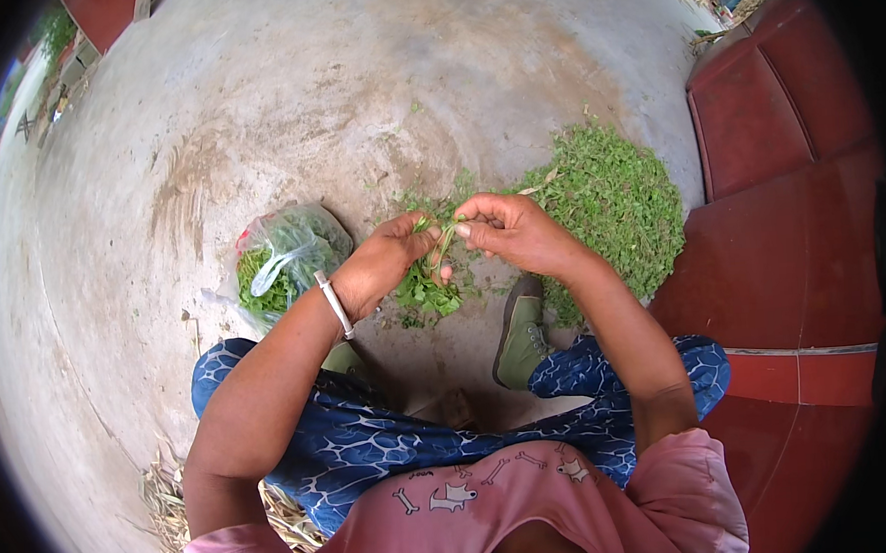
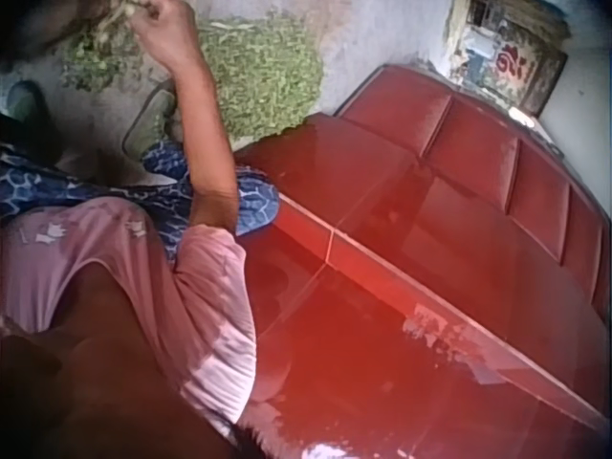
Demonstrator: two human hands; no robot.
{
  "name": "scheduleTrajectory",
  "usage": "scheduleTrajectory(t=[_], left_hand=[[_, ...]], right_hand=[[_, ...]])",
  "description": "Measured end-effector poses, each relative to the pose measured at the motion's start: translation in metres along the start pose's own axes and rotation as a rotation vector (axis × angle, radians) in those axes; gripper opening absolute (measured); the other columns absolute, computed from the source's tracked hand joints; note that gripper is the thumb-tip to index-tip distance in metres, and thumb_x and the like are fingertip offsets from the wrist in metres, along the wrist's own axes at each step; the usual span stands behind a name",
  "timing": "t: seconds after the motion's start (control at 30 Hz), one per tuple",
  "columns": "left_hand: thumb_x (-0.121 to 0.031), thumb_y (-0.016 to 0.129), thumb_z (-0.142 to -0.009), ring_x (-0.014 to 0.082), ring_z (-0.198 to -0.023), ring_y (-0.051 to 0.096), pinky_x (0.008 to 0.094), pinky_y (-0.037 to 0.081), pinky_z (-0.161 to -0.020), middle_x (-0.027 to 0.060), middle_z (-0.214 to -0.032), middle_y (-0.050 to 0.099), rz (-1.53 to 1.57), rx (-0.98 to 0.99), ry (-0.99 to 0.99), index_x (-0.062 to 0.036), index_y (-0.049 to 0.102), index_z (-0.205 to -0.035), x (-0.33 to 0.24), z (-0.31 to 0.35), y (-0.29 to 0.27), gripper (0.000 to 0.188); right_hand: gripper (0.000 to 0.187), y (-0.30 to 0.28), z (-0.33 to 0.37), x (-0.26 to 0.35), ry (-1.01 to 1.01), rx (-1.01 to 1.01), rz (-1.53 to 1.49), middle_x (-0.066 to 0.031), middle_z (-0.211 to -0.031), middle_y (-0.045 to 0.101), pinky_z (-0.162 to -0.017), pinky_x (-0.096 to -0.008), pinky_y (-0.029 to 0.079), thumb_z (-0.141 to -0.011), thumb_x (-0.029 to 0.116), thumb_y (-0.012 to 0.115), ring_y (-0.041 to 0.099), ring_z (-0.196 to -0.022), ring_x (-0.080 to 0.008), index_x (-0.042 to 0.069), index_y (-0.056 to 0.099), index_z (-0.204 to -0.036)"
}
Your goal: The person sits on the floor and repeatedly picks up green leafy vegetable stems, strips the leaves by hand, and drops the leaves onto a growing pile on the floor. The stems are held in the left hand while the right hand removes the leaves.
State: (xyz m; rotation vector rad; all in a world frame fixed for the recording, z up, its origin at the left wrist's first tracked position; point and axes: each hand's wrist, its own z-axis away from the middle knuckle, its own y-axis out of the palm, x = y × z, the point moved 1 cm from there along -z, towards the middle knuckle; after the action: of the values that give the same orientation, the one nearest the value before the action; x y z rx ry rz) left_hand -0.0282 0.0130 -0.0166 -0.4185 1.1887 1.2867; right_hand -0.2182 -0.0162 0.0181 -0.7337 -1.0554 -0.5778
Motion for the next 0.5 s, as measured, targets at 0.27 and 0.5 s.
scheduleTrajectory(t=[0.27,0.5], left_hand=[[-0.019,0.050,-0.094,0.0090,-0.071,0.049,0.0235,0.043,-0.070,0.0041,-0.095,0.057,0.006,0.089,-0.024,-0.0002,0.052,-0.108,-0.010,0.004,0.003,0.024],[-0.020,0.051,-0.093,0.0084,-0.070,0.045,0.0234,0.041,-0.069,0.0010,-0.087,0.055,-0.169,0.141,0.007,0.0003,0.055,-0.105,-0.007,0.003,-0.004,0.024]], right_hand=[[0.017,0.000,-0.005,-0.013,-0.022,-0.038,-0.017,0.0026,-0.079,0.061,-0.060,-0.0211,0.042,-0.090,0.019,0.056,0.051,-0.069,-0.0037,0.004,0.058,-0.097],[0.017,0.003,-0.009,-0.017,-0.045,-0.069,-0.047,0.0020,-0.073,0.058,-0.058,-0.0231,0.041,-0.087,0.017,0.059,0.048,-0.065,-0.0045,0.001,0.060,-0.093]])
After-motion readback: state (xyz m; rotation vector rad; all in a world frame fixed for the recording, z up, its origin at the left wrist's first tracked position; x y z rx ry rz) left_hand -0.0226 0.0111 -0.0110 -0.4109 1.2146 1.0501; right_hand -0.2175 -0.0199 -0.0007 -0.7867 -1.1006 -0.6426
